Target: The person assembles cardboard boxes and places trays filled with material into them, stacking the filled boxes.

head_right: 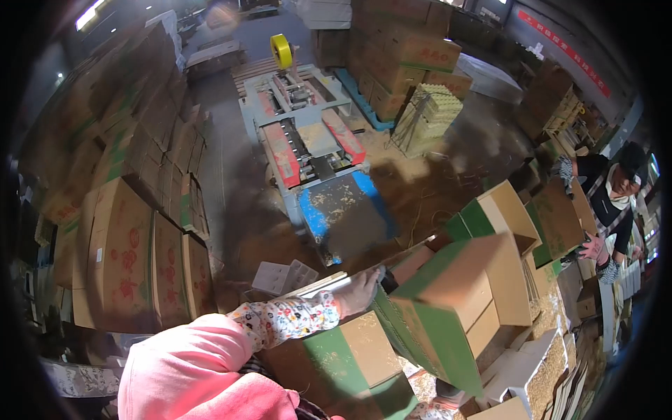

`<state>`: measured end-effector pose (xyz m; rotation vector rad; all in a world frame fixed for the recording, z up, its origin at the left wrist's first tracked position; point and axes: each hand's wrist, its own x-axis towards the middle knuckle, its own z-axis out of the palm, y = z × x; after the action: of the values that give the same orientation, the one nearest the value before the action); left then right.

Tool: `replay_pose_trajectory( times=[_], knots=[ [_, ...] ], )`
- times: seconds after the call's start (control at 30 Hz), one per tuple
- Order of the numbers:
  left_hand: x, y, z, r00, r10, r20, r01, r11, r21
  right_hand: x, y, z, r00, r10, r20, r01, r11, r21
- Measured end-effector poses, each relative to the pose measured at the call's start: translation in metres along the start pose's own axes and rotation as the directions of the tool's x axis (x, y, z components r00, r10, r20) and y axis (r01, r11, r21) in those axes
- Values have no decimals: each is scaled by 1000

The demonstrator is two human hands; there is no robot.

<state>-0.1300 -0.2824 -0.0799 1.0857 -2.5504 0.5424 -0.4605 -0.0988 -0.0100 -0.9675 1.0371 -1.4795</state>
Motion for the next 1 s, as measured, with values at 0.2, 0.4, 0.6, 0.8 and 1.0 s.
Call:
replay_pose_trajectory(
  times=[0.2,0.4,0.6,0.8,1.0],
  knots=[
    [6,25,-27,987,-23,156,-44,909,414,20,-24,53,974,152,-170,-105,959,262],
    [27,31,30,630,-748,208,544,234,-806,16,35,4,984,-46,-171,8,976,-216],
    [-93,-40,-164,876,-368,311,467,493,-734,-184,-18,141,627,-405,-665,-527,409,-745],
    [-151,0,-249,662,60,747,493,716,-494,-366,26,122,607,168,-777,-383,918,-101],
    [-46,-41,-351,798,522,301,178,273,-945,-337,-144,153,433,-497,-752,-54,819,-571]
  ],
)
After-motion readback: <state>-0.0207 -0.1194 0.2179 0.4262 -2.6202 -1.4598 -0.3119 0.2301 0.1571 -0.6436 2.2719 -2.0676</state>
